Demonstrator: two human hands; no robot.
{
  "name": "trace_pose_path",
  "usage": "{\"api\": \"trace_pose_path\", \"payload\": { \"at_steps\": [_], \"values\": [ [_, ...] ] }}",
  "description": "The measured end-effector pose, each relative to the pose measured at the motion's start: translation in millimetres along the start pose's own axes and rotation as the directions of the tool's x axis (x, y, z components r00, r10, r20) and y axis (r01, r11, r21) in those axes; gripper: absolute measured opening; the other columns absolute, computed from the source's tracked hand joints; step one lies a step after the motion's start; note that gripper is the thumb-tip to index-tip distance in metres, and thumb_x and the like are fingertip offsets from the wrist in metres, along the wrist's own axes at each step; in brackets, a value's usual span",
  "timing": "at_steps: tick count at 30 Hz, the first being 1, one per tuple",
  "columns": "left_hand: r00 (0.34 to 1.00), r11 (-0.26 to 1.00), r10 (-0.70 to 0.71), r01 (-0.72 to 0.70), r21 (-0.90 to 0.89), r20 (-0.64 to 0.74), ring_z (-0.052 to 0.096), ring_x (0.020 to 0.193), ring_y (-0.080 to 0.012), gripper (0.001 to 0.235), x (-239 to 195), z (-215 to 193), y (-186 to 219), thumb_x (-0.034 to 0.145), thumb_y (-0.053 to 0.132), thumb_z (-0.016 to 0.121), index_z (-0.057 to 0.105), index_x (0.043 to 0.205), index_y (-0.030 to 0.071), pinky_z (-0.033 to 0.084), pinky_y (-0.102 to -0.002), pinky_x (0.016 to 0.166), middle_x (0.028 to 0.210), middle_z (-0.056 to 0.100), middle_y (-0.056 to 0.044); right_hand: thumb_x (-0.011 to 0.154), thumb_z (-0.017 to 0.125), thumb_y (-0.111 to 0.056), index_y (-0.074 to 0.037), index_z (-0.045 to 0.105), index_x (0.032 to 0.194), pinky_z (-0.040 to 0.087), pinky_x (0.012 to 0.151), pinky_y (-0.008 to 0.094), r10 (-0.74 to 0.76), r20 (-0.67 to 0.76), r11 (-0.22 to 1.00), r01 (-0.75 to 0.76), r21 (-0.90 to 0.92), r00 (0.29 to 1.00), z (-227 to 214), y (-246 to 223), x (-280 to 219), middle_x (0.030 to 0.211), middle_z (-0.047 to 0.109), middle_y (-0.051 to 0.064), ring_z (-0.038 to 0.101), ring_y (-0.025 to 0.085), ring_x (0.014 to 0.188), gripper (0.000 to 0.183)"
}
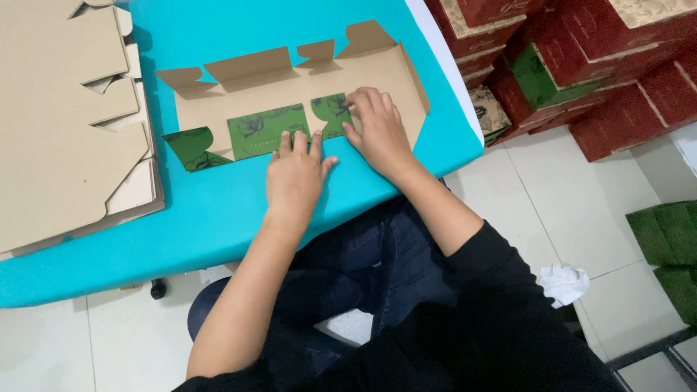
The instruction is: Folding a flat cardboard template into a small decorative box and placing a paper liner inside.
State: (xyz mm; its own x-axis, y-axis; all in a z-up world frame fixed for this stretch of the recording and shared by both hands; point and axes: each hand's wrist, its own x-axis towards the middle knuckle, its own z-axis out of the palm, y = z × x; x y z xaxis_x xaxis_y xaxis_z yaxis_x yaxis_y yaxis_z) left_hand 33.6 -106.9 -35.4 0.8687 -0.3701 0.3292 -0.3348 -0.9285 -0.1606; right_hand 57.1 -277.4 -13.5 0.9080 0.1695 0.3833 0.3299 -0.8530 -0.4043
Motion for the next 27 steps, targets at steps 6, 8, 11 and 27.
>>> {"api": "trace_pose_path", "payload": {
  "at_steps": [6,8,11,27],
  "values": [
    [0.995,0.989,-0.098,0.098,0.11,-0.003,0.058,0.113,-0.0359,0.067,-2.3,8.5,20.1,0.083,0.067,0.05,0.062,0.126,0.018,0.051,-0.049,0.084,0.119,0.063,-0.014,0.096,0.055,-0.027,-0.019,0.064,0.12,0.009,0.114,0.054,-0.333,0.148,0.937,0.344,-0.058,0.931,-2.0,5.6,-13.2,0.13,0.061,0.002,0.039,0.027,0.134,0.027],
    [0.992,0.986,-0.121,0.118,0.117,0.02,0.058,0.114,-0.0359,0.068,1.0,5.0,23.5,0.081,0.068,0.052,0.062,0.126,0.017,0.05,-0.05,0.086,0.12,0.063,-0.014,0.099,0.05,-0.031,-0.021,0.064,0.123,0.005,0.115,0.053,-0.35,0.145,0.919,0.369,-0.136,0.925,-6.1,8.6,-15.3,0.131,0.061,0.0,0.037,0.026,0.136,0.029],
    [0.989,0.985,-0.131,0.122,0.12,0.072,0.058,0.115,-0.0363,0.072,0.5,4.4,24.4,0.081,0.071,0.05,0.061,0.128,0.016,0.049,-0.05,0.087,0.121,0.063,-0.015,0.102,0.045,-0.036,-0.024,0.065,0.124,-0.001,0.117,0.05,-0.31,0.138,0.908,0.336,-0.251,0.941,-4.8,23.6,-21.3,0.13,0.061,-0.005,0.035,0.022,0.139,0.032],
    [0.994,0.999,0.013,-0.008,0.048,-0.107,0.041,0.122,-0.0313,0.059,-0.6,-27.1,32.4,0.086,0.042,0.061,0.049,0.129,0.004,0.028,-0.046,0.111,0.127,0.046,-0.013,0.085,0.061,-0.013,-0.02,0.058,0.124,0.024,0.115,0.047,-0.357,-0.169,0.904,0.294,-0.309,0.919,-41.0,51.4,-56.1,0.137,0.053,-0.001,0.042,0.023,0.132,0.04]
  ]
}}
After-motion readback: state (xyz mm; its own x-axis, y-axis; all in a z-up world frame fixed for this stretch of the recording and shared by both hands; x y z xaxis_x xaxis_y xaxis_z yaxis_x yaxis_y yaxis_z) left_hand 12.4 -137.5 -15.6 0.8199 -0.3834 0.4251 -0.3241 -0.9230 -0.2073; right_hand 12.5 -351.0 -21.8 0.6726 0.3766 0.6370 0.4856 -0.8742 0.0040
